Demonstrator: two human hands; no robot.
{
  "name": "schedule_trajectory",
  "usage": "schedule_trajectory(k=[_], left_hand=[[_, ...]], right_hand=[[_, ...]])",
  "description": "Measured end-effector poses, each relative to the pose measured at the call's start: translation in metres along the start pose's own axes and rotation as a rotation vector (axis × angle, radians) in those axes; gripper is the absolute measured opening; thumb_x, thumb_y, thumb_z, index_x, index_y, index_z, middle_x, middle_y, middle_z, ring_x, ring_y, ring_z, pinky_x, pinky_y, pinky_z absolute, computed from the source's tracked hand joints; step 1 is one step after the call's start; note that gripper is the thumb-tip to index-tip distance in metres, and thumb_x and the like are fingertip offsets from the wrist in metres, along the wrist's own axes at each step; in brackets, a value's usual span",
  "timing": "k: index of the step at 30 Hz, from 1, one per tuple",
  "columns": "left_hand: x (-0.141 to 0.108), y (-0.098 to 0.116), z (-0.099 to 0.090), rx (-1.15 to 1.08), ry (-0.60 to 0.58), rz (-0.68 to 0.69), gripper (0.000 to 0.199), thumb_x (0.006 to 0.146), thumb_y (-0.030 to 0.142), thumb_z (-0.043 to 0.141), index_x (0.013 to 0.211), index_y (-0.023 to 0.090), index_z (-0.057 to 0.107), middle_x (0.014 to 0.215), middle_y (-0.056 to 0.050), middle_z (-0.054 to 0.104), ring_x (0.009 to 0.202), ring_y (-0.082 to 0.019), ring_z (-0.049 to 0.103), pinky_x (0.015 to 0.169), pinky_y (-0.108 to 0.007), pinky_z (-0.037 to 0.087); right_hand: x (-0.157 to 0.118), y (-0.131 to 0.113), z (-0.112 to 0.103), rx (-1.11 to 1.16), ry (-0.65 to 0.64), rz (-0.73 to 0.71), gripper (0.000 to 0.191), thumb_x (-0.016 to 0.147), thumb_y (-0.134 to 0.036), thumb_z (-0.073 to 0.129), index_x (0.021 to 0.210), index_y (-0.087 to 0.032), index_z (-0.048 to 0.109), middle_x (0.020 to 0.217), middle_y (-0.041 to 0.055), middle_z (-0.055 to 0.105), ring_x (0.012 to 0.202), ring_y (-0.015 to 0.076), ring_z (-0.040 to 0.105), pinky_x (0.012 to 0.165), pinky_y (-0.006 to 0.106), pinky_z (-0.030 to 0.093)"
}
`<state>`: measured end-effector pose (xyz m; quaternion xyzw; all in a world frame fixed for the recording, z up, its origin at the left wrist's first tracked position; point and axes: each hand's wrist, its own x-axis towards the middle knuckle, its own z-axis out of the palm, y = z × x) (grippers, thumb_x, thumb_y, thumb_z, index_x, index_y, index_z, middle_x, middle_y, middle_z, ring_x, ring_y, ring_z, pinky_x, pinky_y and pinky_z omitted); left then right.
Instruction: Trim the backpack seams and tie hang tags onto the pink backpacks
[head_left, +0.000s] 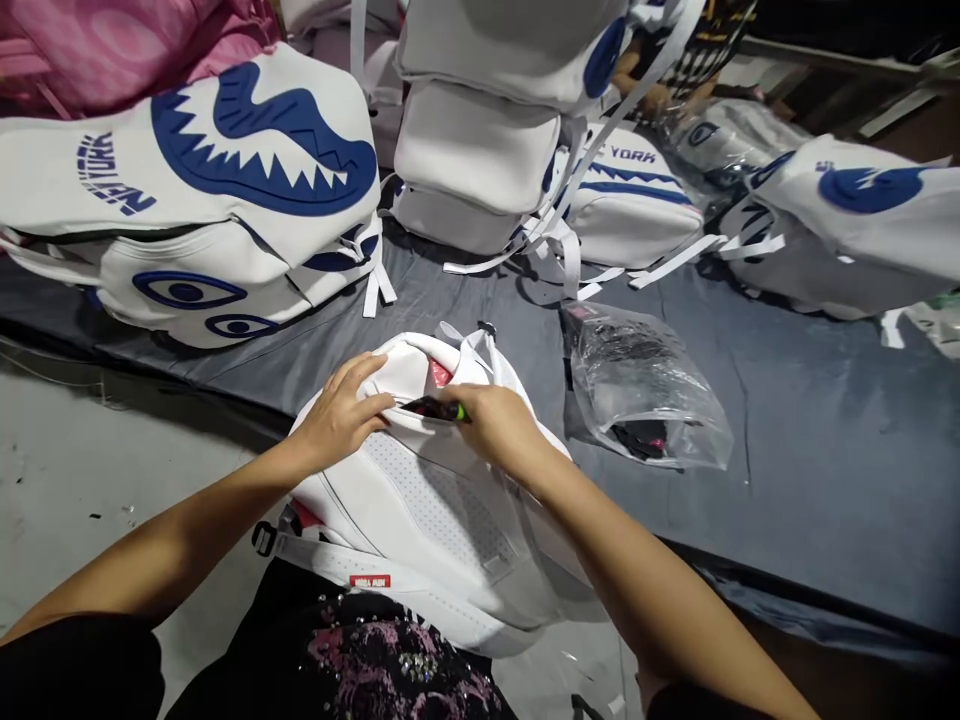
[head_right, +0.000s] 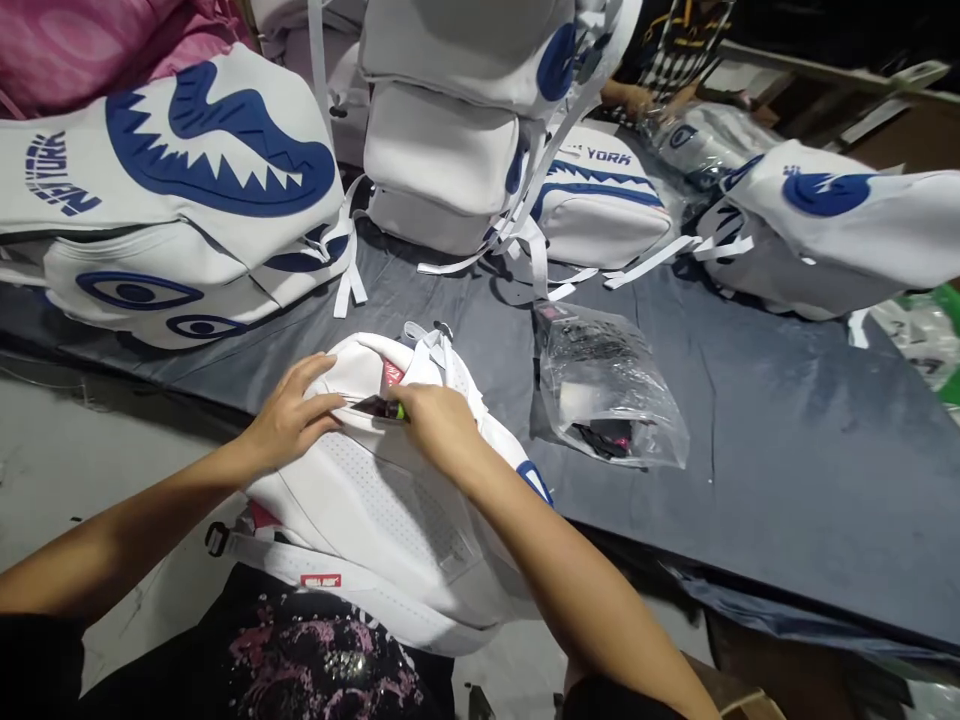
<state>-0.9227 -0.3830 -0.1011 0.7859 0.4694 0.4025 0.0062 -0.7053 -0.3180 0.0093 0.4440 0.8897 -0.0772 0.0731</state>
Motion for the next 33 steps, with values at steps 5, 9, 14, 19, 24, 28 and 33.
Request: schedule_trajectory(k=[5, 9, 14, 19, 24, 28, 33], left_hand=[[-0.005, 0.002, 0.007, -0.064, 0.047, -0.032, 0.021, 0.089, 0.014, 0.065, 0.11, 0.019, 0.064, 0.152, -0.017, 0.038, 0.147, -0.032, 0.035, 0.117, -0.053, 0.04], [0.002, 0.008, 0.014, -0.118, -0.009, -0.45, 0.082, 0.082, 0.035, 0.077, 0.15, 0.016, 0.035, 0.159, -0.026, 0.029, 0.149, -0.035, 0.035, 0.118, -0.052, 0.041], [0.012, 0.0, 0.016, -0.172, -0.207, -0.634, 0.094, 0.082, 0.061, 0.07, 0.153, 0.015, 0.032, 0.141, -0.022, 0.057, 0.13, -0.036, 0.058, 0.107, -0.052, 0.051], [0.005, -0.001, 0.02, -0.068, -0.148, -0.585, 0.091, 0.081, 0.063, 0.067, 0.153, 0.018, 0.035, 0.136, -0.022, 0.062, 0.124, -0.034, 0.063, 0.1, -0.044, 0.057], [-0.003, -0.004, 0.018, -0.072, -0.073, -0.583, 0.081, 0.077, 0.041, 0.079, 0.148, 0.026, 0.044, 0.13, -0.011, 0.068, 0.118, -0.025, 0.068, 0.098, -0.028, 0.056], [-0.003, -0.001, 0.007, -0.183, -0.065, -0.627, 0.064, 0.082, 0.029, 0.071, 0.141, 0.019, 0.05, 0.133, -0.018, 0.065, 0.116, -0.032, 0.068, 0.096, -0.04, 0.056], [0.013, -0.019, -0.007, -0.269, -0.324, -0.811, 0.045, 0.082, 0.052, 0.062, 0.114, 0.02, 0.062, 0.11, -0.009, 0.073, 0.102, -0.03, 0.07, 0.083, -0.036, 0.053]], right_hand=[[0.024, -0.015, 0.006, -0.148, -0.228, -0.113, 0.029, 0.09, -0.011, 0.049, 0.102, -0.021, 0.074, 0.091, 0.009, 0.077, 0.084, 0.0221, 0.07, 0.063, 0.028, 0.031], [0.03, 0.003, 0.02, -0.234, -0.313, -0.127, 0.031, 0.084, -0.006, 0.048, 0.093, -0.021, 0.074, 0.086, 0.0093, 0.077, 0.084, 0.0245, 0.073, 0.064, 0.028, 0.037], [0.054, 0.022, 0.03, -0.268, -0.154, -0.143, 0.045, 0.085, -0.012, 0.049, 0.122, -0.028, 0.07, 0.095, 0.0077, 0.079, 0.076, 0.0263, 0.076, 0.059, 0.029, 0.046], [0.078, -0.009, 0.03, -0.103, -0.071, -0.233, 0.039, 0.087, -0.016, 0.047, 0.115, -0.024, 0.073, 0.096, 0.0076, 0.08, 0.09, 0.0268, 0.076, 0.07, 0.031, 0.054], [0.07, -0.017, 0.018, -0.276, -0.129, -0.319, 0.033, 0.083, -0.006, 0.048, 0.101, -0.019, 0.073, 0.093, 0.0109, 0.078, 0.086, 0.0275, 0.076, 0.068, 0.031, 0.052], [0.013, -0.001, 0.008, -0.386, -0.258, -0.144, 0.03, 0.08, 0.004, 0.051, 0.093, -0.012, 0.074, 0.087, 0.0166, 0.077, 0.082, 0.0288, 0.076, 0.068, 0.031, 0.049], [-0.047, 0.041, -0.001, -0.234, -0.136, 0.268, 0.024, 0.087, -0.012, 0.059, 0.101, -0.023, 0.075, 0.098, 0.006, 0.078, 0.096, 0.0214, 0.072, 0.075, 0.025, 0.047]])
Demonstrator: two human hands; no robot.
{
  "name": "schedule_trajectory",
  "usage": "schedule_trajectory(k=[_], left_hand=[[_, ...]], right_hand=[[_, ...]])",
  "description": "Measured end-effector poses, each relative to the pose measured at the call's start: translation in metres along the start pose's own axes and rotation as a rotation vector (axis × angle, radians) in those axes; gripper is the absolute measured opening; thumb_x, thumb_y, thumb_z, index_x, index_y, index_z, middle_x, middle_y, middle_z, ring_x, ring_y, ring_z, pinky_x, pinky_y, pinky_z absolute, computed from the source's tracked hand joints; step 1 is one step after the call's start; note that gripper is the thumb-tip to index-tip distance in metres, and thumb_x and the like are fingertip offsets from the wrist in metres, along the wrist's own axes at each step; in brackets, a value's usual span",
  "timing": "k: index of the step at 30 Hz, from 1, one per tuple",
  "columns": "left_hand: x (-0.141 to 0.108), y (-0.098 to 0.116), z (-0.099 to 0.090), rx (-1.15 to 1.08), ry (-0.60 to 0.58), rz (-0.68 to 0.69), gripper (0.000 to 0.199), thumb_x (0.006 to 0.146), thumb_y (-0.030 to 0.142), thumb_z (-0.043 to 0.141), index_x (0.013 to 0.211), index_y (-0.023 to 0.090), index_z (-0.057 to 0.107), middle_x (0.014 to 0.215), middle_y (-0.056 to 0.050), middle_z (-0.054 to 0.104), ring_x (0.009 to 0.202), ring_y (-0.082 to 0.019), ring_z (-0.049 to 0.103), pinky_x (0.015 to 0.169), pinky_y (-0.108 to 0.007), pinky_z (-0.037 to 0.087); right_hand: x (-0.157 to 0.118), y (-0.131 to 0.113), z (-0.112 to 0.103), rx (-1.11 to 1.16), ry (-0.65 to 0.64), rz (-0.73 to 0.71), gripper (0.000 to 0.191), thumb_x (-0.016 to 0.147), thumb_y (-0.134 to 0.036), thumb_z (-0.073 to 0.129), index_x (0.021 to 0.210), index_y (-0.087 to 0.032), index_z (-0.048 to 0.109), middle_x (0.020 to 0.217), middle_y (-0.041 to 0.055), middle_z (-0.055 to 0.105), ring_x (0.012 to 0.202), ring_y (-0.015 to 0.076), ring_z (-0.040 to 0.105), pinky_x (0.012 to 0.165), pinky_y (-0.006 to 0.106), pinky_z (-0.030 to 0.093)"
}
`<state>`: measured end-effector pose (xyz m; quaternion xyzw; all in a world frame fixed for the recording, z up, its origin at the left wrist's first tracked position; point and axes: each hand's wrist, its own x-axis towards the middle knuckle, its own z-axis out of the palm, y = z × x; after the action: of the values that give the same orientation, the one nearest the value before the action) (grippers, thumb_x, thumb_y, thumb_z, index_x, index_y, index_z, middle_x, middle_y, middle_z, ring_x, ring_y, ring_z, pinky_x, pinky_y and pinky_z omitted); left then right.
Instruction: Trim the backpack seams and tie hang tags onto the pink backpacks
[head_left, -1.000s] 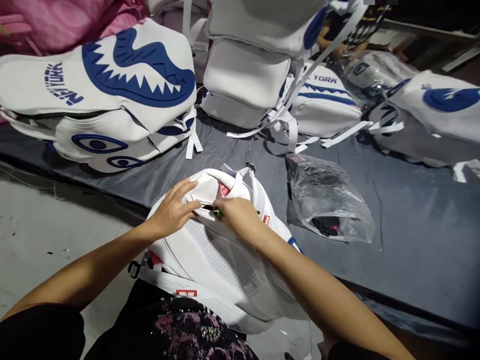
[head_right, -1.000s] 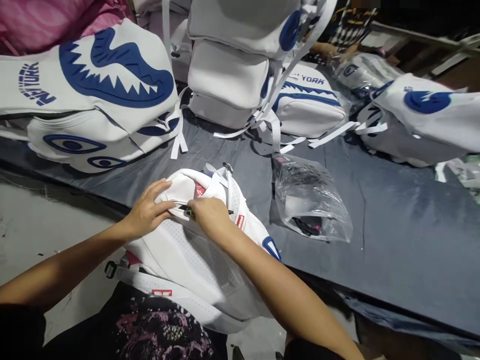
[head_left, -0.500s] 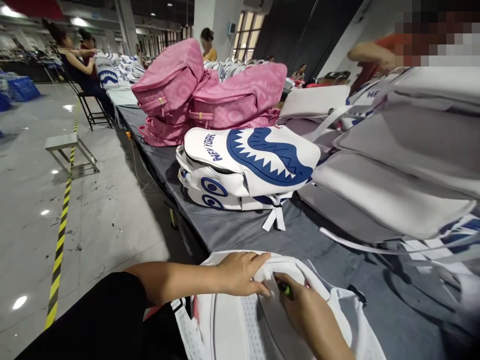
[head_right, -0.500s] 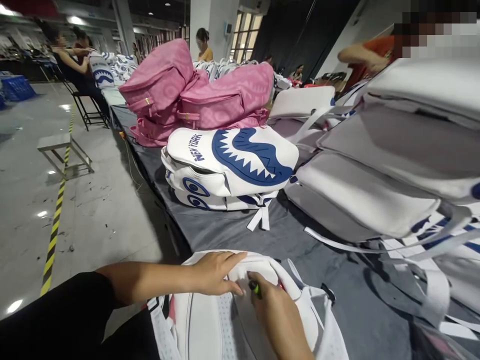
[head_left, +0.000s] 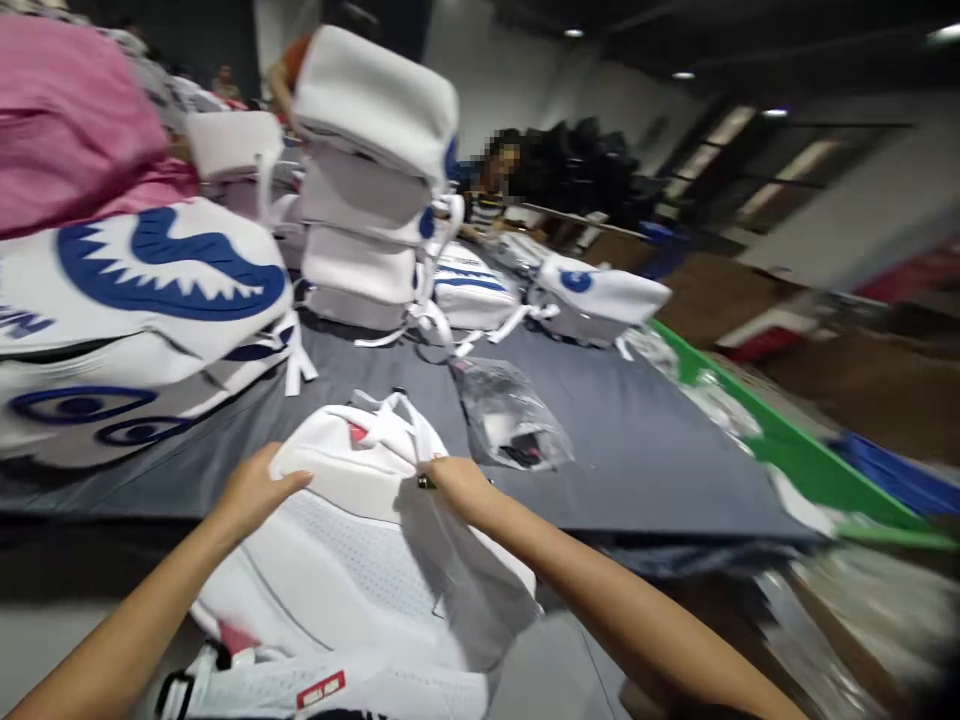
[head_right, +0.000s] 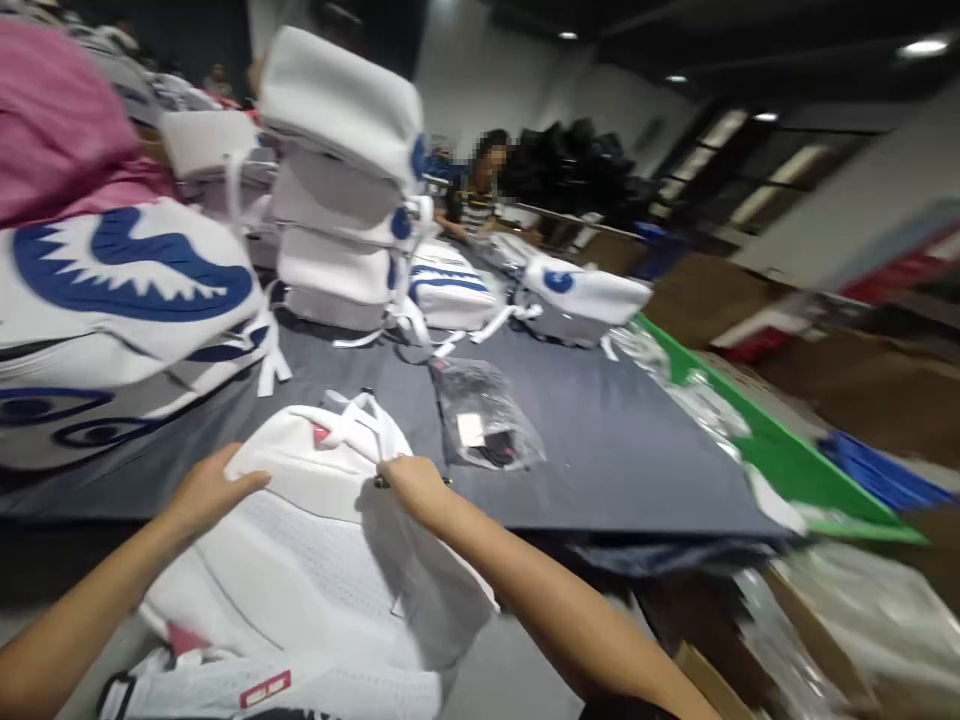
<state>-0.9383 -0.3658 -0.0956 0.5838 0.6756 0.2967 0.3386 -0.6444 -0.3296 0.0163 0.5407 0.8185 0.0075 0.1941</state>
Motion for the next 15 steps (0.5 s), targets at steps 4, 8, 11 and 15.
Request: schedule_trajectory(k=[4, 8, 11, 15], left_hand=[[-0.001, 0.006, -0.006, 0.158, -0.048, -0.096, 0.051, 0.08, 0.066, 0.056, 0.104, 0.021, 0.058, 0.102, -0.009, 0.073, 0.098, -0.033, 0.069, 0.077, -0.036, 0.049], [-0.007, 0.007, -0.005, 0.123, -0.05, -0.099, 0.051, 0.078, 0.067, 0.056, 0.102, 0.021, 0.055, 0.098, -0.009, 0.073, 0.095, -0.032, 0.07, 0.076, -0.035, 0.05], [-0.009, 0.008, -0.003, 0.117, -0.023, -0.088, 0.049, 0.079, 0.067, 0.055, 0.1, 0.022, 0.054, 0.096, -0.008, 0.074, 0.094, -0.032, 0.07, 0.078, -0.036, 0.05], [-0.01, 0.012, 0.001, 0.115, -0.009, -0.115, 0.045, 0.082, 0.065, 0.053, 0.099, 0.023, 0.053, 0.097, -0.007, 0.073, 0.096, -0.031, 0.07, 0.079, -0.034, 0.05]], right_hand=[[-0.021, 0.079, 0.004, 0.061, 0.271, 0.398, 0.049, 0.098, -0.015, 0.038, 0.144, -0.021, 0.052, 0.137, 0.0159, 0.061, 0.126, 0.0269, 0.057, 0.097, 0.035, 0.044], [-0.009, 0.163, 0.028, 0.245, 0.339, 0.828, 0.061, 0.101, -0.032, 0.038, 0.16, -0.024, 0.026, 0.159, 0.0221, 0.031, 0.141, 0.0351, 0.04, 0.103, 0.044, 0.041], [0.021, 0.19, 0.06, 0.349, 0.214, 0.815, 0.062, 0.099, -0.037, 0.046, 0.158, -0.024, 0.033, 0.152, 0.0224, 0.041, 0.129, 0.0348, 0.052, 0.098, 0.044, 0.044], [0.064, 0.177, 0.095, 0.365, 0.152, 0.678, 0.061, 0.097, -0.04, 0.049, 0.157, -0.034, 0.034, 0.161, 0.017, 0.029, 0.143, 0.0386, 0.035, 0.104, 0.053, 0.039]])
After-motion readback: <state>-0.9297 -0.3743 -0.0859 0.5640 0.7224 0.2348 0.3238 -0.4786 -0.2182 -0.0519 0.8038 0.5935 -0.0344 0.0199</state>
